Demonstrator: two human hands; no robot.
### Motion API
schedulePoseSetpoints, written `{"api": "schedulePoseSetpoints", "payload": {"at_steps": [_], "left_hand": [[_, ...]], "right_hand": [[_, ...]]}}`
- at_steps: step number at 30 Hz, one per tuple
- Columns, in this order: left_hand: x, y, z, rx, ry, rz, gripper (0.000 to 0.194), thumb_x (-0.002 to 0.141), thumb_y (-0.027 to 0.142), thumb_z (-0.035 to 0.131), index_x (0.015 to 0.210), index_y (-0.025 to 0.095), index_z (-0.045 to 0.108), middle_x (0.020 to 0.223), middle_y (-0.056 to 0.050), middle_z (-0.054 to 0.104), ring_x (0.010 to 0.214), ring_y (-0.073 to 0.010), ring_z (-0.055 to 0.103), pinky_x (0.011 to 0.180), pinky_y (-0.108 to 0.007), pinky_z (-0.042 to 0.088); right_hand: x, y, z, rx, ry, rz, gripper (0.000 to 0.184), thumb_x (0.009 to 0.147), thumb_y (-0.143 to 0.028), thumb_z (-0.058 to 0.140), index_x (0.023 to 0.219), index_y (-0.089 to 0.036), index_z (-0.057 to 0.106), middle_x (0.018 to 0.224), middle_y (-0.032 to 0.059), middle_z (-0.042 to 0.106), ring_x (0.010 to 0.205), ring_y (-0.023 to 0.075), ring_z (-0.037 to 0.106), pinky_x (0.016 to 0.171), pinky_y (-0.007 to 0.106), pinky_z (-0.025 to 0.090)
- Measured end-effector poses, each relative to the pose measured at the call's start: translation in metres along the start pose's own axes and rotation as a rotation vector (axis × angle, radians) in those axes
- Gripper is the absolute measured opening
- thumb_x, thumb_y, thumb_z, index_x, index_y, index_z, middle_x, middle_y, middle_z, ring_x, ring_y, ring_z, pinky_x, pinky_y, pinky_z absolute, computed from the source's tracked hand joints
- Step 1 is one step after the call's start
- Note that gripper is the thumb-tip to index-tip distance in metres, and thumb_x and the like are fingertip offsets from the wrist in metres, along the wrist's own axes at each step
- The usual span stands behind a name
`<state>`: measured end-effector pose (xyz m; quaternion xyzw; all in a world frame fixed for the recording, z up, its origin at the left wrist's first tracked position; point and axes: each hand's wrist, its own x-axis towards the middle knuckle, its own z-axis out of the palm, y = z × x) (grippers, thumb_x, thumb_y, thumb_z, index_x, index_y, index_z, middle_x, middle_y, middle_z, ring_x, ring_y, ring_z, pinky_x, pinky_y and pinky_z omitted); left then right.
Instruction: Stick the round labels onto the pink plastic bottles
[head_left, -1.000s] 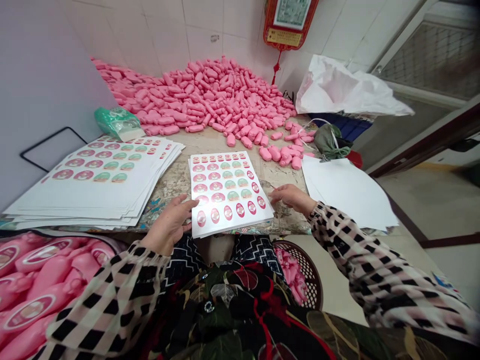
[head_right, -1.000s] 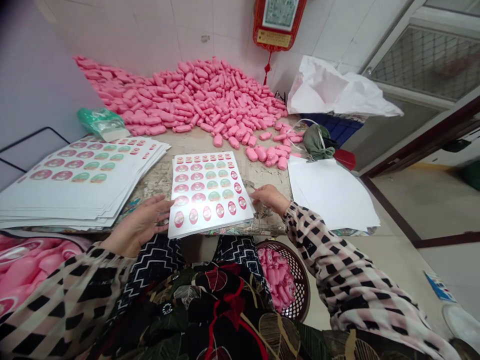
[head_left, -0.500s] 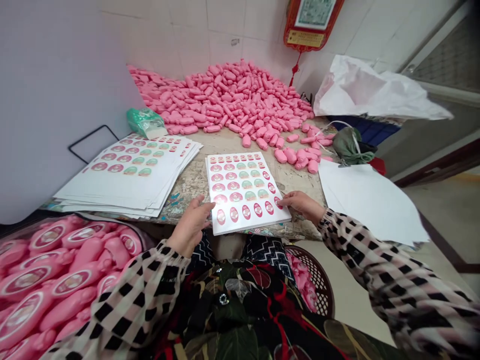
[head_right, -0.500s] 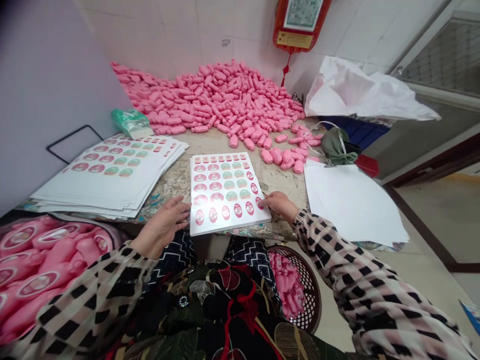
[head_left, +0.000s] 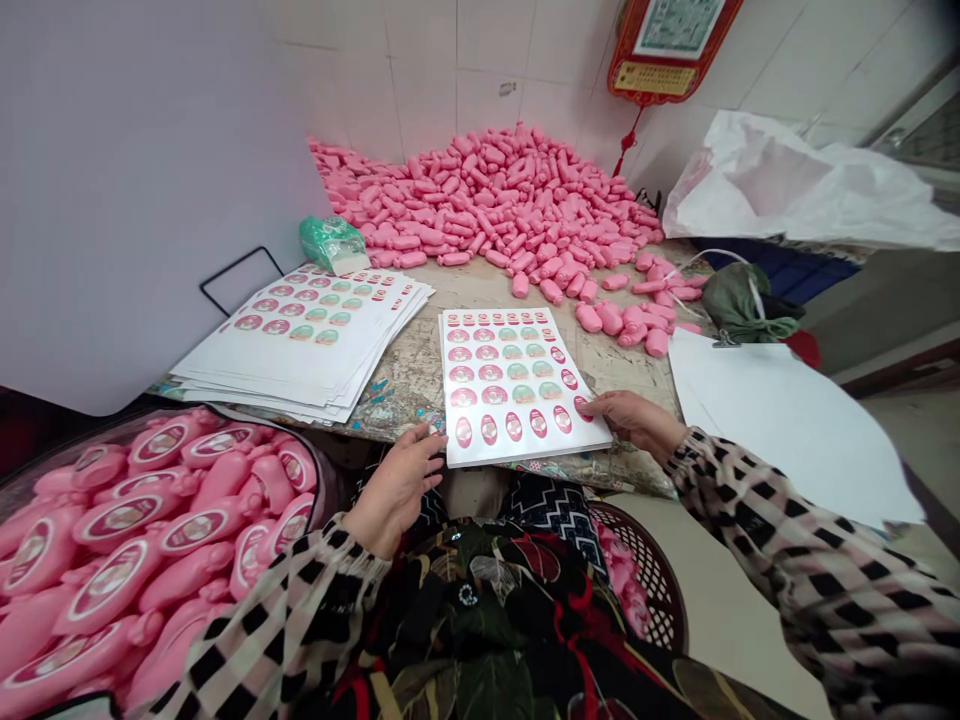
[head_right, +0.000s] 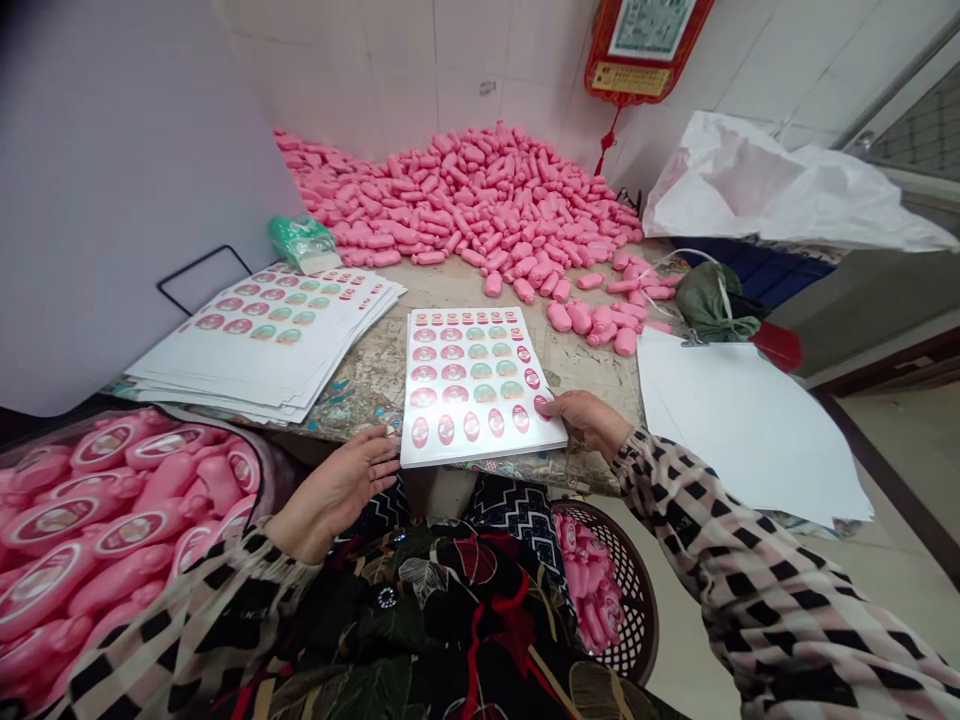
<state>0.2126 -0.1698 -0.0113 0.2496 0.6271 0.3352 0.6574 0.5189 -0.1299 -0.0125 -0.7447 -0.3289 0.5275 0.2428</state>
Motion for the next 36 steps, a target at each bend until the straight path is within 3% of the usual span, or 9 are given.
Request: {"api": "schedulePoseSetpoints", "payload": {"at_steps": [4, 13, 19, 26, 29, 32, 36], "left_hand": [[0.001, -0.005, 0.003, -0.064, -0.024, -0.020, 0.055, 0.074, 0.020, 0.059, 0.124, 0.020, 0.037, 0.078, -0.002, 0.059, 0.067, -0.0123, 0.056, 0.070, -0.027, 0.042], [-0.002, 0.007, 0.003, -0.068, 0.016, 0.089, 0.058, 0.075, 0.014, 0.059, 0.127, 0.018, 0.036, 0.086, -0.006, 0.062, 0.064, -0.0107, 0.057, 0.064, -0.024, 0.043], [0.003, 0.027, 0.001, -0.059, 0.040, 0.135, 0.060, 0.073, 0.014, 0.061, 0.129, 0.018, 0.038, 0.078, -0.004, 0.063, 0.062, -0.0102, 0.056, 0.061, -0.022, 0.043], [0.019, 0.037, 0.000, -0.050, 0.092, 0.174, 0.060, 0.070, 0.018, 0.064, 0.126, 0.019, 0.042, 0.076, -0.002, 0.061, 0.060, -0.0096, 0.055, 0.059, -0.020, 0.043], [0.025, 0.029, -0.006, -0.031, 0.068, 0.145, 0.063, 0.068, 0.024, 0.067, 0.127, 0.023, 0.042, 0.083, -0.003, 0.063, 0.064, -0.0113, 0.056, 0.062, -0.022, 0.044], [0.029, 0.021, -0.012, 0.077, 0.067, 0.144, 0.064, 0.070, 0.035, 0.064, 0.129, 0.026, 0.040, 0.096, -0.006, 0.062, 0.083, -0.0183, 0.060, 0.077, -0.031, 0.046], [0.031, 0.021, -0.010, 0.318, 0.174, 0.335, 0.068, 0.072, 0.046, 0.058, 0.133, 0.025, 0.036, 0.123, -0.012, 0.050, 0.122, -0.0283, 0.043, 0.098, -0.042, 0.035]], "right_hand": [[-0.004, 0.000, 0.000, 0.081, -0.042, 0.058, 0.021, 0.067, -0.022, 0.072, 0.067, -0.018, 0.051, 0.041, -0.0043, 0.048, 0.034, 0.0074, 0.035, 0.033, 0.022, 0.022], [-0.024, 0.023, 0.021, 0.286, -0.001, -0.011, 0.018, 0.070, -0.019, 0.067, 0.070, -0.018, 0.049, 0.052, -0.0008, 0.059, 0.046, 0.0118, 0.054, 0.043, 0.021, 0.039], [-0.029, 0.052, 0.035, 0.399, -0.018, -0.032, 0.024, 0.067, -0.029, 0.068, 0.078, -0.018, 0.050, 0.062, 0.0015, 0.064, 0.050, 0.0134, 0.058, 0.043, 0.022, 0.041], [-0.014, 0.039, 0.043, 0.482, 0.060, -0.150, 0.029, 0.062, -0.023, 0.068, 0.073, -0.021, 0.041, 0.060, -0.0020, 0.060, 0.055, 0.0139, 0.058, 0.050, 0.023, 0.042], [-0.005, 0.042, 0.041, 0.391, 0.084, -0.206, 0.030, 0.060, -0.025, 0.067, 0.073, -0.020, 0.041, 0.062, -0.0029, 0.057, 0.056, 0.0130, 0.055, 0.050, 0.023, 0.039], [-0.001, 0.045, 0.034, 0.194, 0.110, -0.254, 0.029, 0.061, -0.030, 0.066, 0.072, -0.020, 0.041, 0.063, -0.0029, 0.056, 0.058, 0.0124, 0.051, 0.050, 0.022, 0.035], [-0.002, 0.038, 0.014, -0.326, 0.129, -0.366, 0.026, 0.064, -0.037, 0.065, 0.066, -0.018, 0.047, 0.064, -0.0005, 0.056, 0.061, 0.0130, 0.048, 0.051, 0.023, 0.029]]}}
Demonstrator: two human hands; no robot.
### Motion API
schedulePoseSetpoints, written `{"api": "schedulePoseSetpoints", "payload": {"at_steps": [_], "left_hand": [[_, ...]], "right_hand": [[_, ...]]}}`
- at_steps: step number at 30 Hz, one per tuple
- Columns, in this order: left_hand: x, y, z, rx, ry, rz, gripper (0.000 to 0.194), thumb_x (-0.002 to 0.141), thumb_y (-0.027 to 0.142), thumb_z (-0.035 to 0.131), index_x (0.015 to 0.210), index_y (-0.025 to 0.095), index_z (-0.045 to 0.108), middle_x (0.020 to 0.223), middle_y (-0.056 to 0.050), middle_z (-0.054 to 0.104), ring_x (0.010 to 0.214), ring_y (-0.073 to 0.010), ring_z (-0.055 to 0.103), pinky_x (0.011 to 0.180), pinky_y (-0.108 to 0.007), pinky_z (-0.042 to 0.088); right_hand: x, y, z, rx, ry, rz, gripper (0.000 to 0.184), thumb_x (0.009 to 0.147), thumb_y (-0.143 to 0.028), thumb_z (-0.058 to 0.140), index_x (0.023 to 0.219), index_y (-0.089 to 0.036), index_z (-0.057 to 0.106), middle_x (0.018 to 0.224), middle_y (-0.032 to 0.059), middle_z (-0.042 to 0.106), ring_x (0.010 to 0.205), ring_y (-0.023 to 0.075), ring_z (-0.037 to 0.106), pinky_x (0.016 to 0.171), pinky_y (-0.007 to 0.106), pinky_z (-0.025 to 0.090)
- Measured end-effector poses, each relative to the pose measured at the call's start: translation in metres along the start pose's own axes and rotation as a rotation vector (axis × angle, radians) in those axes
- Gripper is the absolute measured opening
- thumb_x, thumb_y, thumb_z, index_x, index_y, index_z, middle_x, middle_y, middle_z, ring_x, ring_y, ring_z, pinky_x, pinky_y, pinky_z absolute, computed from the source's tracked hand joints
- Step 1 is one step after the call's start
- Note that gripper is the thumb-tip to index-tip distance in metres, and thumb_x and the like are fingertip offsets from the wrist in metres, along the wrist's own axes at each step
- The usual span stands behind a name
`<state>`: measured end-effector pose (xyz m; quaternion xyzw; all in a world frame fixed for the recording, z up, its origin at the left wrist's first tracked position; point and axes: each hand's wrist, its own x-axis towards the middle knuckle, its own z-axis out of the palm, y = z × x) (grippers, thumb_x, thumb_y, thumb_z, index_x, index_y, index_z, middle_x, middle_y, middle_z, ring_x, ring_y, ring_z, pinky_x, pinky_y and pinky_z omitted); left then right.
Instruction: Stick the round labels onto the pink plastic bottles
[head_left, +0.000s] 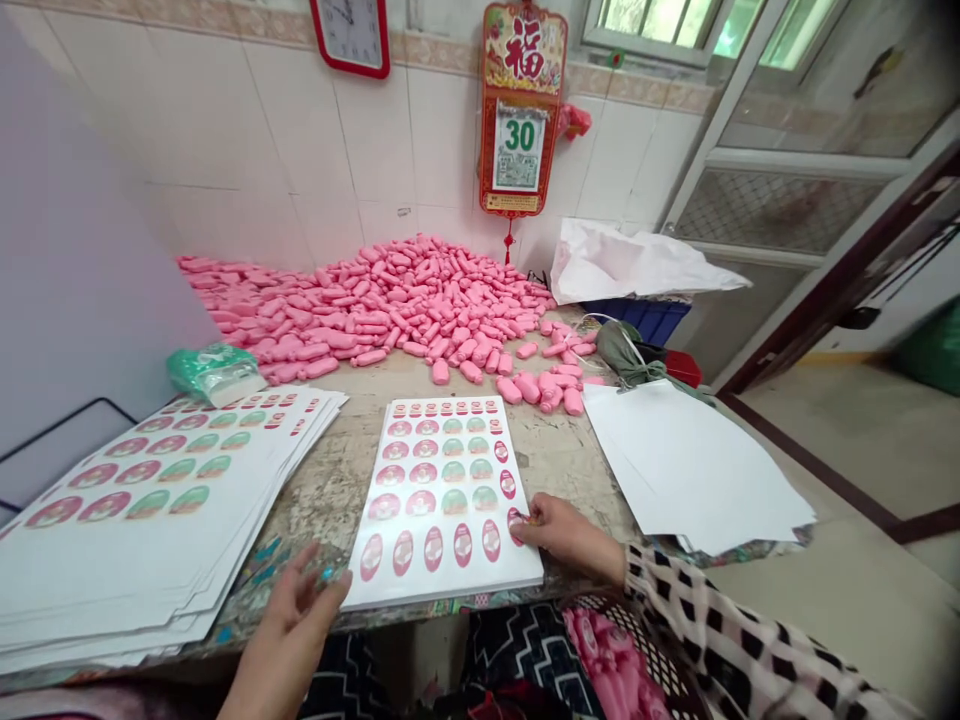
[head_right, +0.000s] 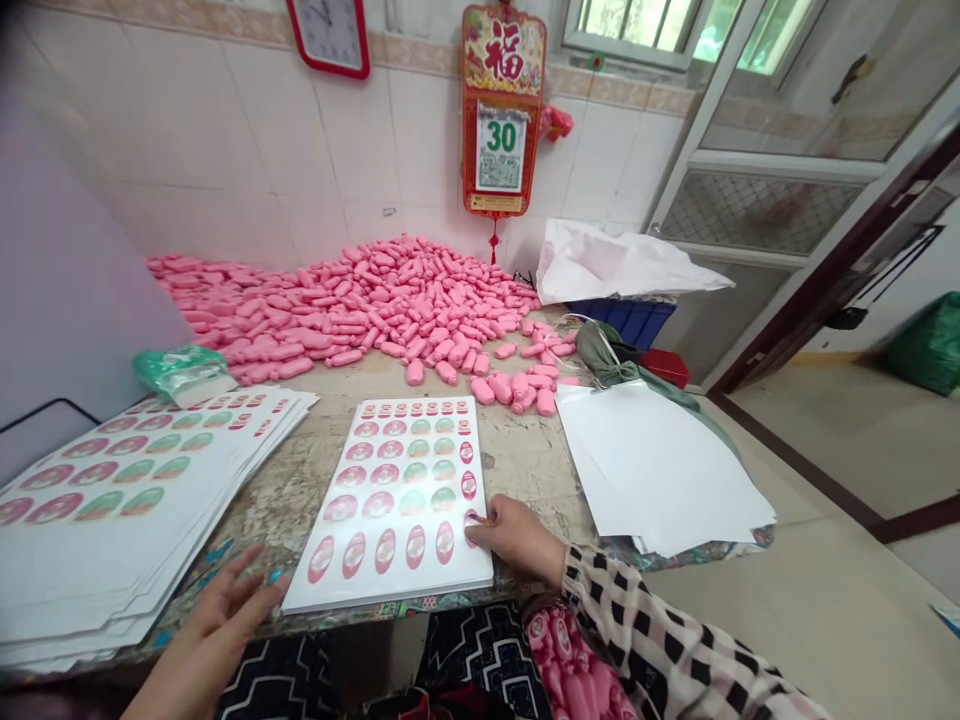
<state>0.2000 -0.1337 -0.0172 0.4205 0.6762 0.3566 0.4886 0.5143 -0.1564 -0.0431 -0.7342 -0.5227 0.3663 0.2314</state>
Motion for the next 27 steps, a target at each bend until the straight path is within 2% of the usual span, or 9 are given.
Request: {"api": "schedulePoseSetpoints", "payload": {"at_steps": [3, 6, 8, 11, 14, 17, 20, 23, 27], "left_hand": [[0.002, 0.014, 0.010, 0.179, 0.022, 0.216, 0.065, 0.071, 0.047, 0.057, 0.130, 0.025, 0.042, 0.134, -0.010, 0.042, 0.126, -0.0305, 0.036, 0.101, -0.044, 0.032], [0.005, 0.034, 0.026, 0.330, 0.056, 0.429, 0.050, 0.072, 0.041, 0.057, 0.119, 0.025, 0.053, 0.126, -0.008, 0.051, 0.120, -0.0300, 0.042, 0.098, -0.042, 0.036], [0.008, 0.048, 0.039, 0.350, -0.010, 0.513, 0.042, 0.071, 0.038, 0.059, 0.111, 0.024, 0.059, 0.119, -0.008, 0.055, 0.114, -0.0292, 0.047, 0.093, -0.040, 0.040], [0.014, 0.068, 0.056, 0.346, -0.178, 0.510, 0.039, 0.069, 0.034, 0.063, 0.107, 0.025, 0.063, 0.111, -0.007, 0.058, 0.106, -0.0280, 0.052, 0.092, -0.039, 0.039], [0.024, 0.091, 0.068, 0.256, -0.404, 0.399, 0.034, 0.065, 0.028, 0.069, 0.098, 0.025, 0.068, 0.108, -0.006, 0.062, 0.104, -0.0285, 0.051, 0.098, -0.040, 0.032], [0.039, 0.118, 0.083, 0.105, -0.405, 0.347, 0.034, 0.061, 0.020, 0.072, 0.094, 0.024, 0.069, 0.110, -0.004, 0.062, 0.114, -0.0289, 0.045, 0.102, -0.039, 0.026], [0.056, 0.136, 0.108, 0.097, -0.457, 0.443, 0.032, 0.062, 0.016, 0.071, 0.093, 0.022, 0.068, 0.107, -0.005, 0.063, 0.116, -0.0279, 0.044, 0.104, -0.038, 0.024], [0.066, 0.136, 0.145, 0.141, -0.573, 0.605, 0.032, 0.063, 0.016, 0.070, 0.095, 0.022, 0.068, 0.104, -0.006, 0.064, 0.109, -0.0271, 0.051, 0.100, -0.037, 0.029], [0.069, 0.121, 0.195, 0.395, -0.912, 0.846, 0.033, 0.074, 0.023, 0.059, 0.106, 0.023, 0.065, 0.102, -0.008, 0.065, 0.095, -0.0269, 0.057, 0.088, -0.039, 0.039]], "right_hand": [[0.008, -0.005, -0.019, -0.192, -0.148, -0.062, 0.027, 0.067, -0.042, 0.064, 0.063, -0.017, 0.053, 0.059, -0.0002, 0.056, 0.056, 0.0126, 0.047, 0.050, 0.024, 0.028], [0.020, -0.011, -0.035, -0.220, -0.229, -0.111, 0.023, 0.065, -0.039, 0.066, 0.062, -0.018, 0.058, 0.055, -0.0012, 0.056, 0.052, 0.0120, 0.047, 0.049, 0.024, 0.029], [0.030, -0.014, -0.046, -0.211, -0.224, -0.144, 0.016, 0.065, -0.032, 0.066, 0.062, -0.018, 0.059, 0.054, -0.0022, 0.056, 0.052, 0.0119, 0.048, 0.050, 0.023, 0.031], [0.049, -0.013, -0.067, -0.153, -0.208, -0.136, 0.010, 0.068, -0.027, 0.063, 0.065, -0.018, 0.059, 0.052, -0.0032, 0.055, 0.050, 0.0113, 0.050, 0.052, 0.023, 0.035], [0.069, -0.010, -0.096, -0.083, -0.117, -0.074, 0.009, 0.069, -0.025, 0.063, 0.066, -0.016, 0.061, 0.050, -0.0016, 0.057, 0.048, 0.0101, 0.048, 0.051, 0.021, 0.035], [0.086, -0.010, -0.126, -0.029, -0.035, 0.085, 0.014, 0.076, -0.029, 0.060, 0.075, -0.016, 0.062, 0.052, 0.0007, 0.060, 0.040, 0.0063, 0.033, 0.041, 0.020, 0.024], [0.104, -0.015, -0.152, 0.035, 0.069, 0.175, 0.021, 0.083, -0.036, 0.053, 0.083, -0.017, 0.060, 0.059, 0.0026, 0.063, 0.039, 0.0056, 0.032, 0.039, 0.019, 0.021], [0.127, -0.019, -0.171, 0.039, 0.224, 0.119, 0.026, 0.087, -0.040, 0.046, 0.088, -0.017, 0.058, 0.071, 0.0056, 0.066, 0.046, 0.0071, 0.043, 0.042, 0.019, 0.028], [0.169, -0.015, -0.188, -0.097, 0.453, -0.037, 0.031, 0.091, -0.038, 0.037, 0.095, -0.015, 0.058, 0.087, 0.0085, 0.067, 0.061, 0.0099, 0.053, 0.052, 0.018, 0.037]]}}
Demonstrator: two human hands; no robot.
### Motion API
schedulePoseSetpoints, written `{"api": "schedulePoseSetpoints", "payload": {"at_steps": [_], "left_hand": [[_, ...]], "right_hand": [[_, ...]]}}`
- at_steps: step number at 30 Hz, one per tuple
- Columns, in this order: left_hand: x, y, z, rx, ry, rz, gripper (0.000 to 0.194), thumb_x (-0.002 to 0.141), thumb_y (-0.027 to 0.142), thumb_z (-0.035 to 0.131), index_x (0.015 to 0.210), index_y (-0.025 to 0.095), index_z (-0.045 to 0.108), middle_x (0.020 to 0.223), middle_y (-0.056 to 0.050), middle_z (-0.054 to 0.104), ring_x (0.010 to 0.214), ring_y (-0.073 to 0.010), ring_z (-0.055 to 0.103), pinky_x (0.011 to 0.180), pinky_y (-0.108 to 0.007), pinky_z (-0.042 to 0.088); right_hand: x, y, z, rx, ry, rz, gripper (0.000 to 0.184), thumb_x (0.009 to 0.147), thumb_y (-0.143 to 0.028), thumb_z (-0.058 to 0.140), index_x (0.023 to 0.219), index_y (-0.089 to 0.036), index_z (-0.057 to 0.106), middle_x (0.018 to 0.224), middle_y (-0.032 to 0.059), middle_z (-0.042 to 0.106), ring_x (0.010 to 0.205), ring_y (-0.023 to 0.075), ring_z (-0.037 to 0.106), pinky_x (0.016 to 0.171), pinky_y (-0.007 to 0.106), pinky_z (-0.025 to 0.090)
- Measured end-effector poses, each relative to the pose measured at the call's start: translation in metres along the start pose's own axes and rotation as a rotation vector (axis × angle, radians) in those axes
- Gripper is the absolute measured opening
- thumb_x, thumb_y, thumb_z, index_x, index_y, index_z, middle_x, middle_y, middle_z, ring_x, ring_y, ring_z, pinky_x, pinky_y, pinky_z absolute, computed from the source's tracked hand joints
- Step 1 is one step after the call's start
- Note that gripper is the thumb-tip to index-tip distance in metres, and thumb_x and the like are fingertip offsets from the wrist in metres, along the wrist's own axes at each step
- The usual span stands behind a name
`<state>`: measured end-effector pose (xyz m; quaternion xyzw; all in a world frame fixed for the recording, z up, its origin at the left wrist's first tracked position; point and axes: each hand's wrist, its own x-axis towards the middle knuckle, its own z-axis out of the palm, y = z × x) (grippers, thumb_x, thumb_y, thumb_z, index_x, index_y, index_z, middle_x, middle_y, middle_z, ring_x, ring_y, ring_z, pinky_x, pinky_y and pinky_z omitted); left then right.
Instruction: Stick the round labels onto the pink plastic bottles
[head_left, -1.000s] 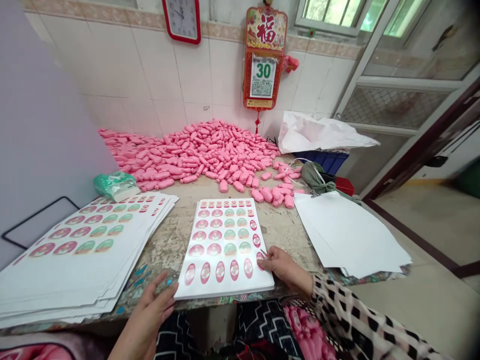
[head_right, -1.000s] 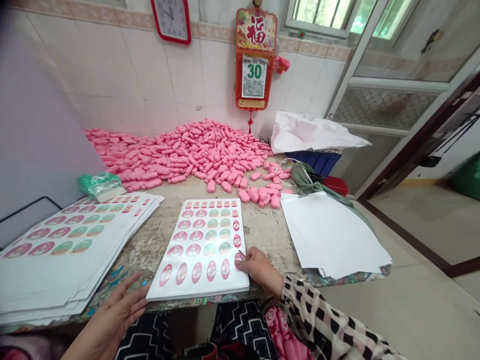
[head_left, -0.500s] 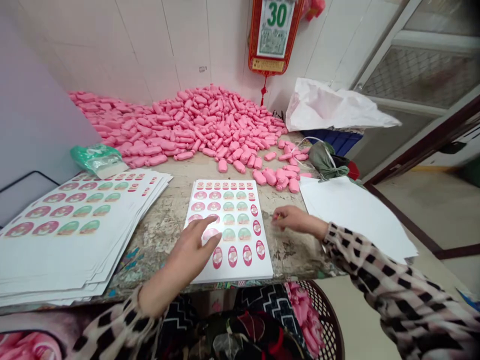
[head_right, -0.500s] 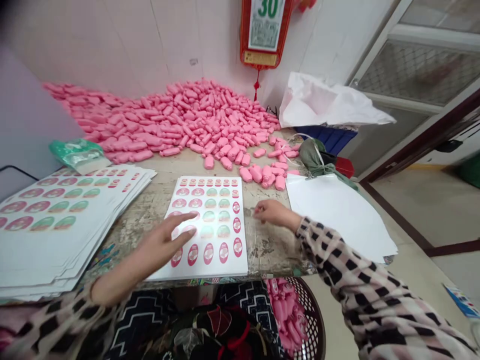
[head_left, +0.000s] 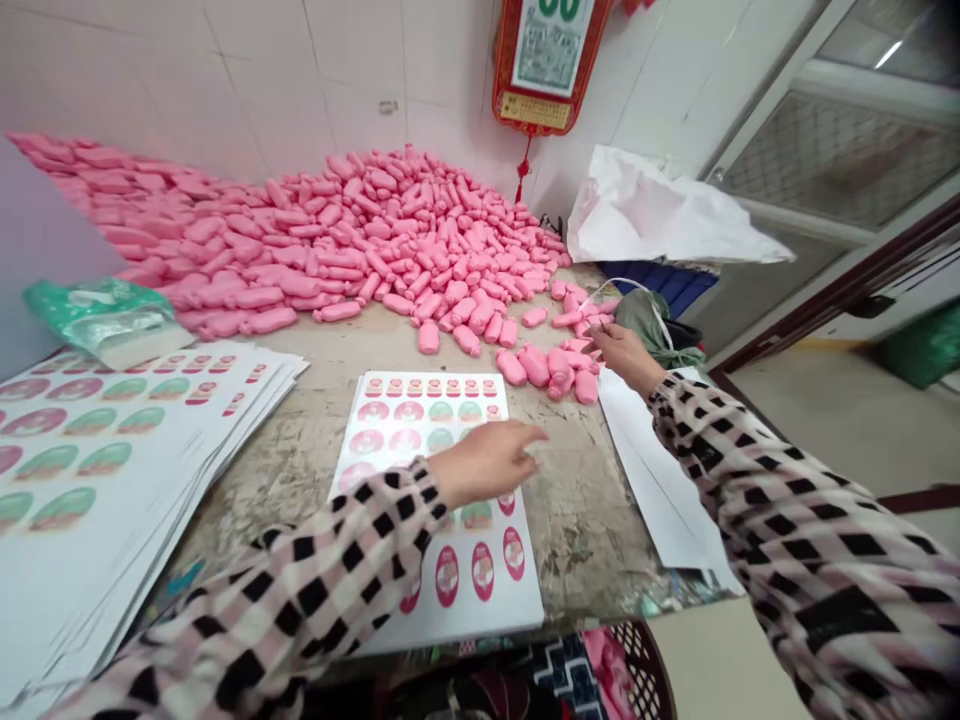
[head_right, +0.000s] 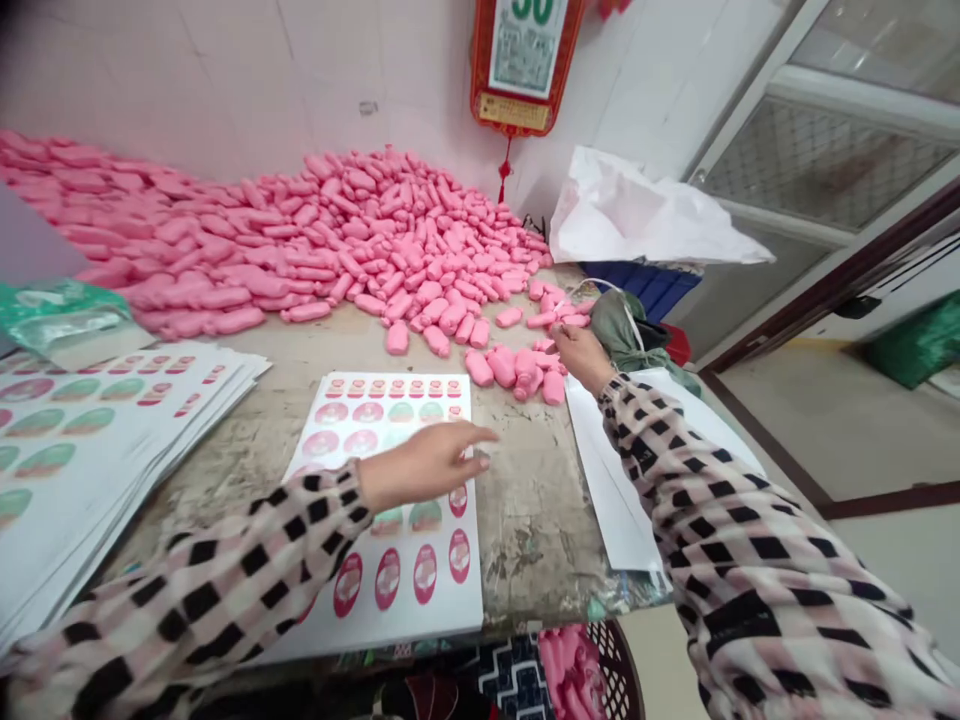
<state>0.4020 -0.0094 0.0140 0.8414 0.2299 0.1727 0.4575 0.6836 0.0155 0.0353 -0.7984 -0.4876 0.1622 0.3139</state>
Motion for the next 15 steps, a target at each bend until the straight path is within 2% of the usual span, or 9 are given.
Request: {"api": "schedulePoseSetpoints", "payload": {"at_steps": [2, 5, 10, 15], "left_hand": [[0.012, -0.007, 0.014, 0.053, -0.116, 0.121, 0.034, 0.077, 0.025, 0.054, 0.109, 0.024, 0.063, 0.101, -0.008, 0.066, 0.093, -0.0248, 0.058, 0.084, -0.036, 0.042], [0.027, -0.021, 0.027, 0.156, -0.168, 0.238, 0.035, 0.079, 0.027, 0.052, 0.113, 0.021, 0.061, 0.100, -0.009, 0.065, 0.094, -0.0238, 0.058, 0.084, -0.036, 0.041], [0.037, -0.048, 0.033, 0.331, -0.137, 0.255, 0.030, 0.082, 0.028, 0.050, 0.109, 0.020, 0.062, 0.092, -0.008, 0.062, 0.088, -0.0205, 0.055, 0.081, -0.033, 0.040], [0.036, -0.060, 0.033, 0.335, -0.126, 0.250, 0.026, 0.083, 0.030, 0.051, 0.105, 0.022, 0.063, 0.087, -0.005, 0.059, 0.087, -0.0187, 0.052, 0.079, -0.031, 0.039]], "right_hand": [[0.021, 0.006, 0.005, -0.050, 0.043, -0.045, 0.029, 0.090, -0.037, 0.040, 0.093, -0.016, 0.060, 0.091, 0.0078, 0.067, 0.073, 0.0122, 0.056, 0.061, 0.019, 0.039], [0.046, 0.015, 0.015, -0.107, 0.008, -0.096, 0.020, 0.084, -0.034, 0.052, 0.088, -0.018, 0.064, 0.092, 0.0058, 0.068, 0.084, 0.0162, 0.058, 0.073, 0.023, 0.040], [0.067, 0.024, 0.042, -0.157, -0.127, -0.163, 0.009, 0.079, -0.025, 0.059, 0.079, -0.022, 0.068, 0.097, 0.0037, 0.068, 0.097, 0.0198, 0.058, 0.089, 0.029, 0.038], [0.062, 0.026, 0.056, -0.171, -0.203, -0.221, 0.018, 0.082, -0.020, 0.051, 0.085, -0.023, 0.069, 0.108, 0.0035, 0.066, 0.108, 0.0187, 0.053, 0.100, 0.032, 0.031]]}}
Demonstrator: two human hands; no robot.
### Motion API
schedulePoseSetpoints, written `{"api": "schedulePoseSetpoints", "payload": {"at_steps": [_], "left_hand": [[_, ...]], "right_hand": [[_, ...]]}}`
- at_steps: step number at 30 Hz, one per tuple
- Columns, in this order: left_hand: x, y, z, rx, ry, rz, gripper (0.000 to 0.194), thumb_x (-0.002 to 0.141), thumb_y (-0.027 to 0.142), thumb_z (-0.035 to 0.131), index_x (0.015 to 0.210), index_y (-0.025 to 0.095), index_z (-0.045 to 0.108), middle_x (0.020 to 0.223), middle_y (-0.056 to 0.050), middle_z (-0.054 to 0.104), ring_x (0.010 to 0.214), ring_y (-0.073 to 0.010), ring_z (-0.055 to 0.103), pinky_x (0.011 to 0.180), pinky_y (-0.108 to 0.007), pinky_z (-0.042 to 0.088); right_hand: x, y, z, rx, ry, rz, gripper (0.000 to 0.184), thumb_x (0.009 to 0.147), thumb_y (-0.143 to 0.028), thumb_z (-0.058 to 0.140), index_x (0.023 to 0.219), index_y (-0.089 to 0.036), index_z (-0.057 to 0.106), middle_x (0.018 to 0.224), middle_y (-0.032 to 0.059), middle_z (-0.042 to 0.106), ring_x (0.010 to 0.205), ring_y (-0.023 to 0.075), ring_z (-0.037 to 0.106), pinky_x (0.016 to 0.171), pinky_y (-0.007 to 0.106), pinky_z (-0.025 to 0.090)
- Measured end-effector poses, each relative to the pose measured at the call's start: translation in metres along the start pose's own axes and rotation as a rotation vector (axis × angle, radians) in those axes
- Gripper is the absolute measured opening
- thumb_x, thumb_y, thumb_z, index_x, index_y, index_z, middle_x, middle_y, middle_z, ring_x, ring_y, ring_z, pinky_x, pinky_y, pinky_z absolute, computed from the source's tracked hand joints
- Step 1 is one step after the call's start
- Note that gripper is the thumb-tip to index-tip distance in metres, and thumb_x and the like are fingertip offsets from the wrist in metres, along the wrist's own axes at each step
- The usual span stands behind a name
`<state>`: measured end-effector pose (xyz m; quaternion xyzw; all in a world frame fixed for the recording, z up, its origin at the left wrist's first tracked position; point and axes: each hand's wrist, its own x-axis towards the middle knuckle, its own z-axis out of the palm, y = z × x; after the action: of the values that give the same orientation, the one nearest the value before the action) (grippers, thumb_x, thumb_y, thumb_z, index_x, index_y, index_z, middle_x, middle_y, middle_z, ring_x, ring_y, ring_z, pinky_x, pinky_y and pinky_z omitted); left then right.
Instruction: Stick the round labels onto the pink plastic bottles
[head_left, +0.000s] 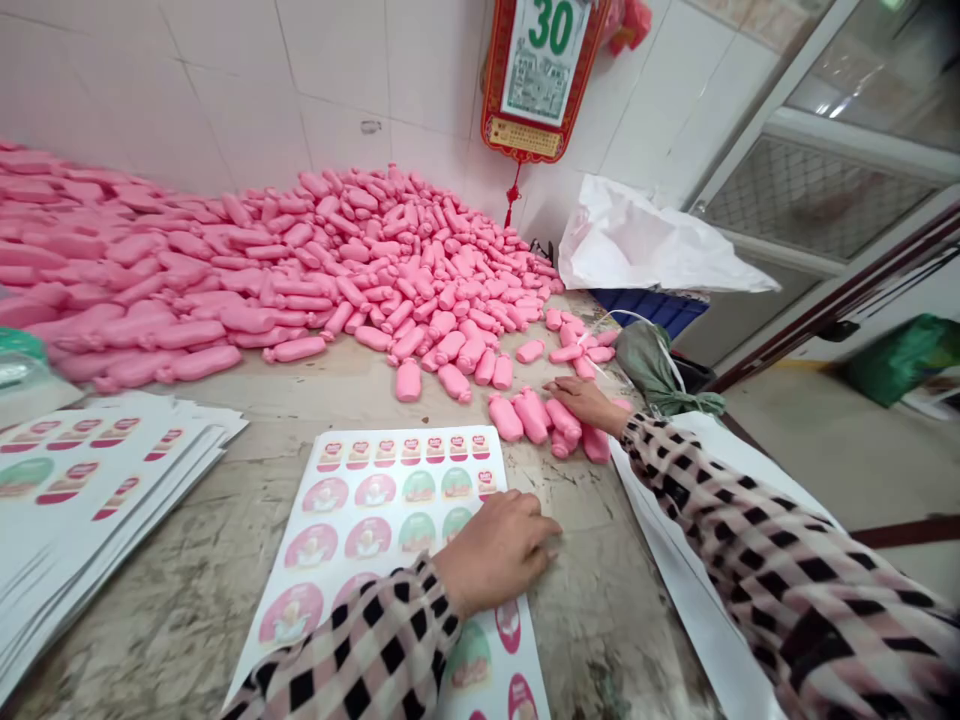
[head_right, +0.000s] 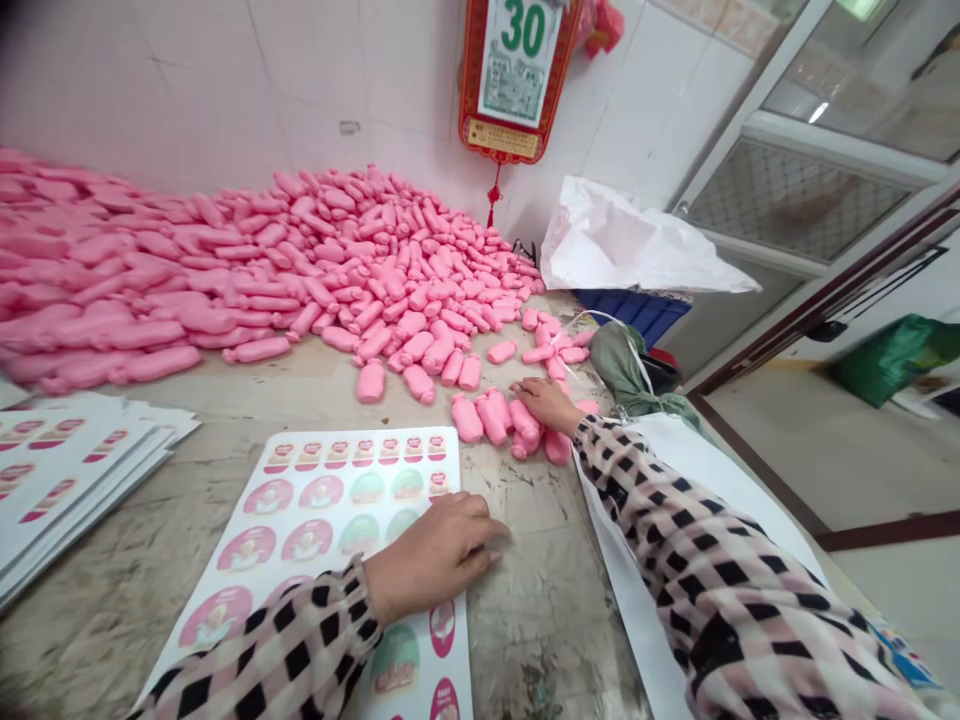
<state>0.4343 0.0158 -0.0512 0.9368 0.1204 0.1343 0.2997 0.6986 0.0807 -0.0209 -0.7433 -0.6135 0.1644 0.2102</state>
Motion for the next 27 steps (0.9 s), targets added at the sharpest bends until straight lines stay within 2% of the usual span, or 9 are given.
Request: {"api": "schedulePoseSetpoints", "payload": {"at_steps": [5, 9, 12, 15, 18, 21, 23, 25, 27], "left_hand": [[0.000, 0.000, -0.001, -0.103, 0.042, -0.041, 0.027, 0.084, 0.028, 0.051, 0.108, 0.021, 0.061, 0.090, -0.005, 0.060, 0.089, -0.0183, 0.053, 0.080, -0.030, 0.040], [0.000, 0.000, -0.002, -0.202, 0.094, -0.039, 0.026, 0.084, 0.028, 0.050, 0.105, 0.018, 0.063, 0.089, -0.006, 0.062, 0.089, -0.0177, 0.054, 0.082, -0.029, 0.040], [0.000, 0.001, -0.003, -0.236, 0.117, -0.026, 0.026, 0.084, 0.027, 0.051, 0.104, 0.017, 0.064, 0.086, -0.005, 0.064, 0.085, -0.0168, 0.056, 0.080, -0.028, 0.040], [0.000, 0.003, -0.003, -0.229, 0.119, -0.027, 0.024, 0.080, 0.025, 0.055, 0.099, 0.019, 0.067, 0.078, -0.003, 0.064, 0.077, -0.0156, 0.057, 0.076, -0.026, 0.041], [-0.002, 0.004, -0.001, -0.231, 0.118, -0.019, 0.022, 0.078, 0.029, 0.056, 0.094, 0.021, 0.069, 0.073, -0.002, 0.065, 0.072, -0.0144, 0.058, 0.070, -0.024, 0.042], [-0.003, 0.004, 0.002, -0.258, 0.110, -0.046, 0.026, 0.082, 0.031, 0.052, 0.098, 0.020, 0.068, 0.073, -0.001, 0.067, 0.066, -0.0122, 0.059, 0.065, -0.021, 0.042], [-0.003, 0.004, 0.003, -0.255, 0.104, -0.049, 0.027, 0.082, 0.033, 0.050, 0.099, 0.020, 0.067, 0.074, -0.001, 0.067, 0.066, -0.0112, 0.060, 0.061, -0.019, 0.042], [-0.003, 0.004, 0.003, -0.217, 0.091, -0.035, 0.026, 0.081, 0.034, 0.051, 0.096, 0.020, 0.068, 0.075, 0.000, 0.068, 0.067, -0.0112, 0.060, 0.063, -0.018, 0.041], [-0.004, 0.004, 0.002, -0.178, 0.055, -0.028, 0.027, 0.081, 0.037, 0.052, 0.094, 0.020, 0.068, 0.076, 0.000, 0.069, 0.069, -0.0120, 0.061, 0.065, -0.019, 0.041]], "right_hand": [[-0.034, -0.006, 0.008, -0.009, -0.064, -0.068, 0.023, 0.086, -0.026, 0.047, 0.094, -0.024, 0.068, 0.108, 0.0024, 0.066, 0.109, 0.0188, 0.052, 0.106, 0.037, 0.023], [-0.076, -0.010, 0.026, -0.009, -0.047, -0.155, 0.031, 0.089, -0.031, 0.042, 0.110, -0.025, 0.064, 0.122, 0.0046, 0.059, 0.120, 0.0208, 0.043, 0.108, 0.040, 0.020], [-0.109, -0.019, 0.038, 0.073, -0.012, -0.130, 0.038, 0.090, -0.036, 0.038, 0.119, -0.023, 0.058, 0.133, 0.0071, 0.048, 0.126, 0.0206, 0.036, 0.109, 0.039, 0.023], [-0.137, -0.036, 0.042, 0.222, 0.008, -0.081, 0.041, 0.091, -0.041, 0.035, 0.124, -0.024, 0.053, 0.142, 0.0045, 0.037, 0.131, 0.0185, 0.030, 0.111, 0.037, 0.022], [-0.154, -0.051, 0.039, 0.309, 0.040, 0.009, 0.042, 0.091, -0.044, 0.032, 0.121, -0.023, 0.053, 0.135, 0.0062, 0.045, 0.124, 0.0190, 0.041, 0.108, 0.038, 0.029], [-0.147, -0.055, 0.036, 0.233, 0.122, 0.067, 0.041, 0.090, -0.047, 0.033, 0.111, -0.023, 0.057, 0.114, 0.0078, 0.060, 0.109, 0.0226, 0.052, 0.099, 0.042, 0.038], [-0.124, -0.057, 0.033, 0.154, 0.170, 0.021, 0.039, 0.090, -0.047, 0.033, 0.108, -0.023, 0.058, 0.104, 0.0071, 0.063, 0.101, 0.0232, 0.055, 0.093, 0.043, 0.041], [-0.088, -0.065, 0.032, 0.073, 0.179, -0.110, 0.039, 0.092, -0.044, 0.031, 0.107, -0.022, 0.059, 0.103, 0.0073, 0.063, 0.097, 0.0229, 0.056, 0.089, 0.042, 0.042], [-0.045, -0.083, 0.033, -0.048, 0.133, -0.309, 0.039, 0.093, -0.039, 0.028, 0.104, -0.020, 0.061, 0.107, 0.0093, 0.060, 0.100, 0.0235, 0.054, 0.089, 0.041, 0.041]]}}
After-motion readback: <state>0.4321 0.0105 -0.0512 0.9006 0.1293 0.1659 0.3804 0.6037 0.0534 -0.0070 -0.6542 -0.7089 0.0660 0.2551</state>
